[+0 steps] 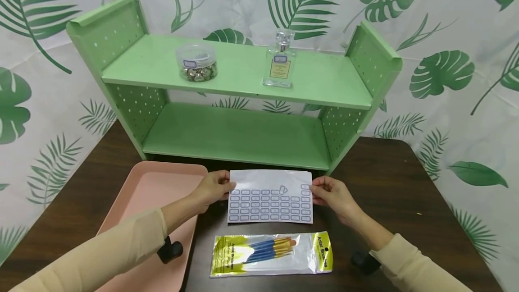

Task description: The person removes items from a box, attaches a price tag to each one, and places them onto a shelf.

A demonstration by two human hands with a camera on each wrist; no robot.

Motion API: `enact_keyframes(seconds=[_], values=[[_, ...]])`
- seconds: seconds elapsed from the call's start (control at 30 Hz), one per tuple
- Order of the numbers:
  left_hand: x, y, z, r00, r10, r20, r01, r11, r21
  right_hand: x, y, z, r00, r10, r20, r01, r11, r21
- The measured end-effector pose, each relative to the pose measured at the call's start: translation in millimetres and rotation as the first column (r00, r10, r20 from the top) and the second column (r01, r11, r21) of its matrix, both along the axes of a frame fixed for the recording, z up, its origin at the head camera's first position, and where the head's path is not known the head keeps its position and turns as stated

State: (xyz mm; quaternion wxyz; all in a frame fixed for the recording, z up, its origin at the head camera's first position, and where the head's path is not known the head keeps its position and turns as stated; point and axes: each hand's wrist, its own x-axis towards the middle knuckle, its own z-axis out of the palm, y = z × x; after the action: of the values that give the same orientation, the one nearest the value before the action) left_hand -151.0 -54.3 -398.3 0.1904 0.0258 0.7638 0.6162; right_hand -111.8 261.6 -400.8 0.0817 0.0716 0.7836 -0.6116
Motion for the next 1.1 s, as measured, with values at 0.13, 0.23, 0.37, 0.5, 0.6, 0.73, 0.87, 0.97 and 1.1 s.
enact_keyframes(seconds=[0.13,0.23,0.37,0.5,0.6,0.73,0.87,0.97,1.1], values=[[-0.8,-4.9,2.7,1.000,-0.016,-0.008,0.017,1.000,0.016,2.1,-4,4.0,0.999,-0.010,0.045,0.014,0.997,-0.077],[-2.7,-7.6,5.6,0.999,-0.016,-0.044,0.016,1.000,-0.001,4.1,-7,7.0,0.998,-0.011,0.064,0.019,0.993,-0.114],[-6.3,-7.7,14.2,0.985,-0.013,-0.175,0.000,0.997,-0.075,6.3,-10,11.1,0.998,-0.006,0.066,0.015,0.989,-0.150],[-6.8,-1.8,27.1,0.920,-0.049,-0.388,-0.026,0.982,-0.186,8.2,-14,15.0,0.998,0.005,0.061,0.005,0.985,-0.175],[-6.7,8.9,36.2,0.846,-0.105,-0.523,-0.031,0.969,-0.245,9.3,-18,17.2,0.998,0.009,0.058,0.002,0.983,-0.181],[-7.6,31.3,44.2,0.775,-0.235,-0.587,0.082,0.958,-0.275,11.5,-26,19.3,0.999,0.017,0.042,-0.010,0.985,-0.171],[-8.3,53.3,45.7,0.731,-0.365,-0.577,0.213,0.925,-0.315,12.5,-33,19.5,0.999,0.029,0.013,-0.027,0.987,-0.161],[-9.0,64.5,45.6,0.715,-0.413,-0.564,0.262,0.906,-0.332,12.3,-38,20.2,0.999,0.032,0.001,-0.031,0.987,-0.155],[-9.6,71.3,47.9,0.693,-0.451,-0.563,0.291,0.889,-0.354,12.4,-42,23.1,1.000,0.023,-0.004,-0.024,0.988,-0.151]])
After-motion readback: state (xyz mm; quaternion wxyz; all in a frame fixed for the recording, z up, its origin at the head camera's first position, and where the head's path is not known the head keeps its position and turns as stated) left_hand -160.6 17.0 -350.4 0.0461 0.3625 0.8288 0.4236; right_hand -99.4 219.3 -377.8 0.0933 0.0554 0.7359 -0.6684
